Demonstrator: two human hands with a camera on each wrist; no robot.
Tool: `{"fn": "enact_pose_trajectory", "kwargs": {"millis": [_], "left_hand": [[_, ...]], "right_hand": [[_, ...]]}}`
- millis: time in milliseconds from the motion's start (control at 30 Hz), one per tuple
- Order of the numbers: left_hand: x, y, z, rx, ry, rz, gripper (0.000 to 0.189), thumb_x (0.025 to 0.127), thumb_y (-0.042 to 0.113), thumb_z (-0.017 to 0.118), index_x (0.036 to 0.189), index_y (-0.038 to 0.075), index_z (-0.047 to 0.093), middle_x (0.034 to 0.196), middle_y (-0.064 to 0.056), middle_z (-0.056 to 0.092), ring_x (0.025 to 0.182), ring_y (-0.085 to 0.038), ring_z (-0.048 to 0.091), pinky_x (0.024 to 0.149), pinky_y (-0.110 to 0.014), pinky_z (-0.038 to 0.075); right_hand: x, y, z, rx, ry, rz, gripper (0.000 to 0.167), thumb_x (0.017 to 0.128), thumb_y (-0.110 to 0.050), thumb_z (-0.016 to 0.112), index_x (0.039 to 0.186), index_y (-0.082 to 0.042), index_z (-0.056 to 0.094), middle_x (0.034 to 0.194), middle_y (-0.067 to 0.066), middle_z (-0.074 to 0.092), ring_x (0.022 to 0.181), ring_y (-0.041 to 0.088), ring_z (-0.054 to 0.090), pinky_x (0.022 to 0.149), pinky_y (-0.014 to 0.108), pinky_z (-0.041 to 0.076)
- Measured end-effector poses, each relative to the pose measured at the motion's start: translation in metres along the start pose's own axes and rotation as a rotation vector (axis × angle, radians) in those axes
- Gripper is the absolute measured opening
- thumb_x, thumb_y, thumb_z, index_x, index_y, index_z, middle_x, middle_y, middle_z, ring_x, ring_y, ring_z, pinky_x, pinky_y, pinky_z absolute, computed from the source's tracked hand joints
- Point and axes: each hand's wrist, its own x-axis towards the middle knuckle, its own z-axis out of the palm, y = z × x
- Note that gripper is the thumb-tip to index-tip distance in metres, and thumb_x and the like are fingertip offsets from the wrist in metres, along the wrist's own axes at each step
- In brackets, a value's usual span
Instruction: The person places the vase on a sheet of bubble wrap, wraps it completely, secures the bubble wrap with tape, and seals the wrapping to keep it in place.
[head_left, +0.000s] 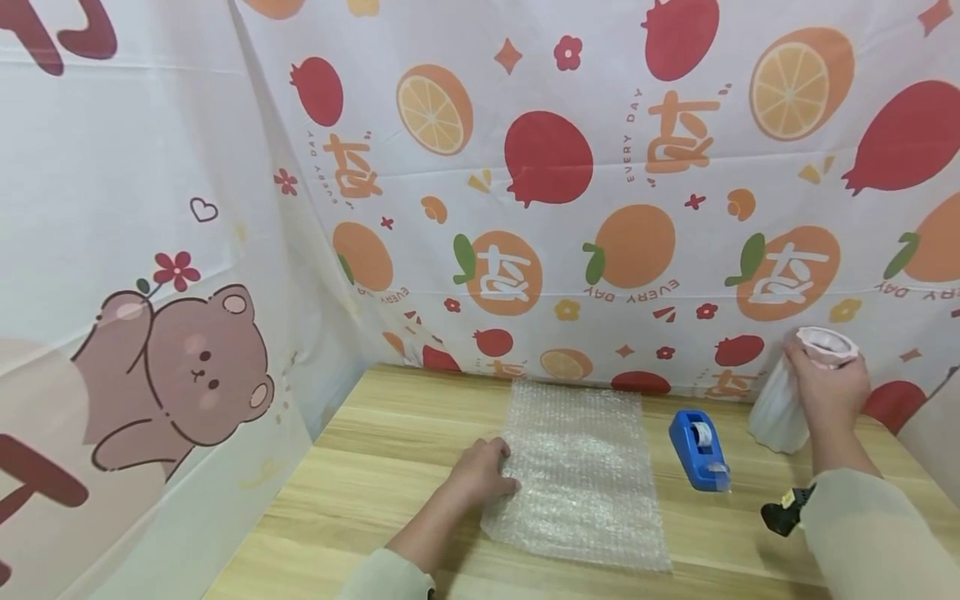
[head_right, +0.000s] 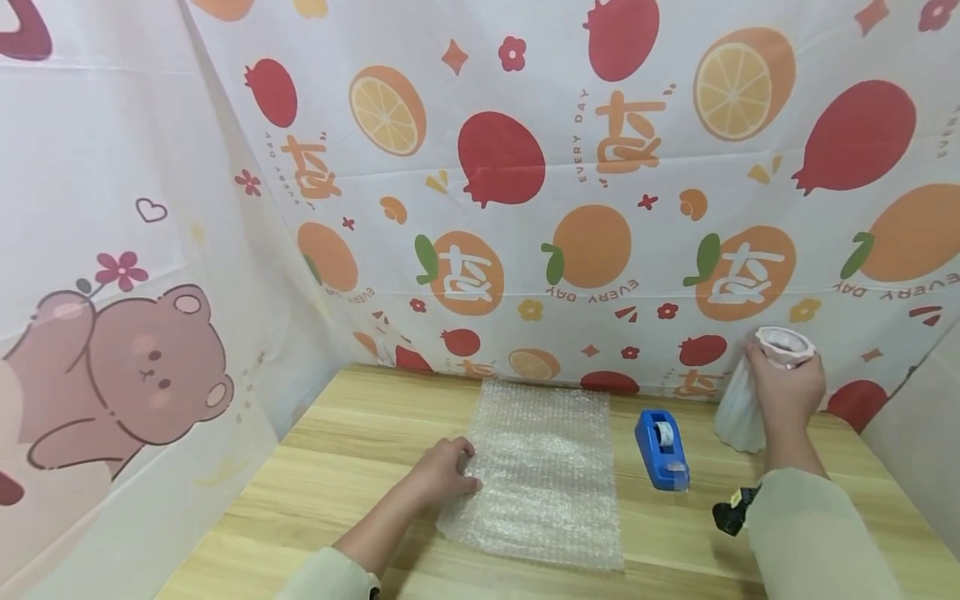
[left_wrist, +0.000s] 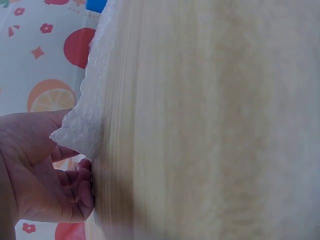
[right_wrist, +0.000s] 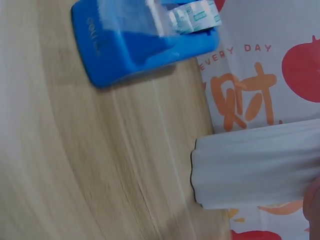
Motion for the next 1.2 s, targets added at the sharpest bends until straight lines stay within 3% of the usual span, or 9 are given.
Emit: {"fn": "enact_pose_trajectory", "kwargs": {"millis": [200, 333, 533, 633, 900, 967, 1067, 1133, 1200], "left_hand": [[-0.001, 0.000, 0.000, -0.010, 0.005, -0.005, 0.048, 0.079, 0.022, 0.083, 0.116, 0.002, 0.060, 0.108, -0.016, 0.058, 0.101, -0.034, 0.057, 0.088, -0.050, 0.048], [0.003, 0.000, 0.004, -0.005, 0.004, -0.003, 0.048, 0.078, 0.023, 0.083, 0.115, 0.003, 0.060, 0.106, -0.014, 0.057, 0.099, -0.032, 0.056, 0.088, -0.049, 0.048], [0.008, -0.002, 0.005, -0.001, 0.003, 0.029, 0.046, 0.078, 0.023, 0.082, 0.112, 0.003, 0.060, 0.105, -0.015, 0.058, 0.099, -0.033, 0.057, 0.087, -0.049, 0.048], [0.010, -0.003, 0.001, 0.000, -0.011, 0.040, 0.047, 0.078, 0.024, 0.081, 0.113, 0.001, 0.060, 0.106, -0.016, 0.061, 0.100, -0.034, 0.058, 0.089, -0.050, 0.048], [0.011, -0.002, -0.011, -0.115, -0.017, -0.046, 0.052, 0.090, 0.033, 0.070, 0.124, -0.002, 0.054, 0.112, -0.019, 0.066, 0.105, -0.036, 0.062, 0.087, -0.052, 0.049], [0.010, 0.000, -0.013, -0.088, 0.029, -0.066, 0.052, 0.089, 0.036, 0.070, 0.124, 0.001, 0.055, 0.115, -0.020, 0.066, 0.106, -0.037, 0.063, 0.085, -0.053, 0.050], [0.012, 0.004, -0.018, -0.058, 0.134, -0.090, 0.051, 0.088, 0.040, 0.070, 0.124, 0.006, 0.059, 0.105, -0.012, 0.070, 0.093, -0.029, 0.066, 0.072, -0.047, 0.051], [0.012, 0.009, -0.021, -0.085, 0.203, -0.093, 0.049, 0.088, 0.042, 0.070, 0.123, 0.010, 0.061, 0.096, -0.006, 0.068, 0.081, -0.022, 0.064, 0.063, -0.040, 0.048], [0.012, 0.017, -0.024, -0.174, 0.239, -0.067, 0.046, 0.089, 0.042, 0.069, 0.123, 0.011, 0.061, 0.090, -0.002, 0.065, 0.074, -0.016, 0.059, 0.059, -0.034, 0.045]], "right_hand": [[0.003, 0.002, 0.005, 0.078, 0.035, 0.023, 0.091, 0.072, -0.058, 0.079, 0.149, -0.034, 0.037, 0.148, -0.014, 0.043, 0.134, 0.007, 0.037, 0.117, 0.029, 0.027], [0.004, 0.001, 0.000, 0.164, 0.082, 0.031, 0.085, 0.071, -0.047, 0.084, 0.144, -0.033, 0.043, 0.133, -0.020, 0.048, 0.124, 0.003, 0.043, 0.114, 0.023, 0.029], [-0.006, -0.009, -0.010, 0.306, 0.145, -0.064, 0.069, 0.070, -0.030, 0.086, 0.132, -0.028, 0.055, 0.115, -0.019, 0.054, 0.105, -0.002, 0.047, 0.106, 0.018, 0.034], [-0.023, -0.018, -0.015, 0.396, 0.125, -0.091, 0.073, 0.070, -0.023, 0.088, 0.135, -0.024, 0.055, 0.120, -0.016, 0.056, 0.111, 0.000, 0.048, 0.109, 0.019, 0.033], [-0.084, -0.033, -0.016, 0.593, 0.086, -0.191, 0.070, 0.071, -0.010, 0.087, 0.133, -0.017, 0.058, 0.123, -0.007, 0.059, 0.116, 0.008, 0.050, 0.110, 0.023, 0.036], [-0.100, -0.033, -0.012, 0.633, 0.090, -0.227, 0.066, 0.070, -0.006, 0.086, 0.130, -0.015, 0.060, 0.119, -0.005, 0.060, 0.113, 0.010, 0.051, 0.105, 0.022, 0.040], [-0.122, -0.033, -0.002, 0.636, 0.085, -0.301, 0.062, 0.070, -0.004, 0.086, 0.126, -0.014, 0.061, 0.114, -0.004, 0.061, 0.107, 0.011, 0.052, 0.095, 0.019, 0.043], [-0.137, -0.033, 0.005, 0.607, 0.060, -0.348, 0.060, 0.070, -0.005, 0.086, 0.125, -0.014, 0.062, 0.111, -0.004, 0.062, 0.103, 0.012, 0.053, 0.088, 0.018, 0.044], [-0.151, -0.033, 0.012, 0.543, 0.034, -0.403, 0.059, 0.071, -0.007, 0.086, 0.125, -0.015, 0.062, 0.110, -0.006, 0.063, 0.101, 0.011, 0.054, 0.084, 0.017, 0.044]]}}
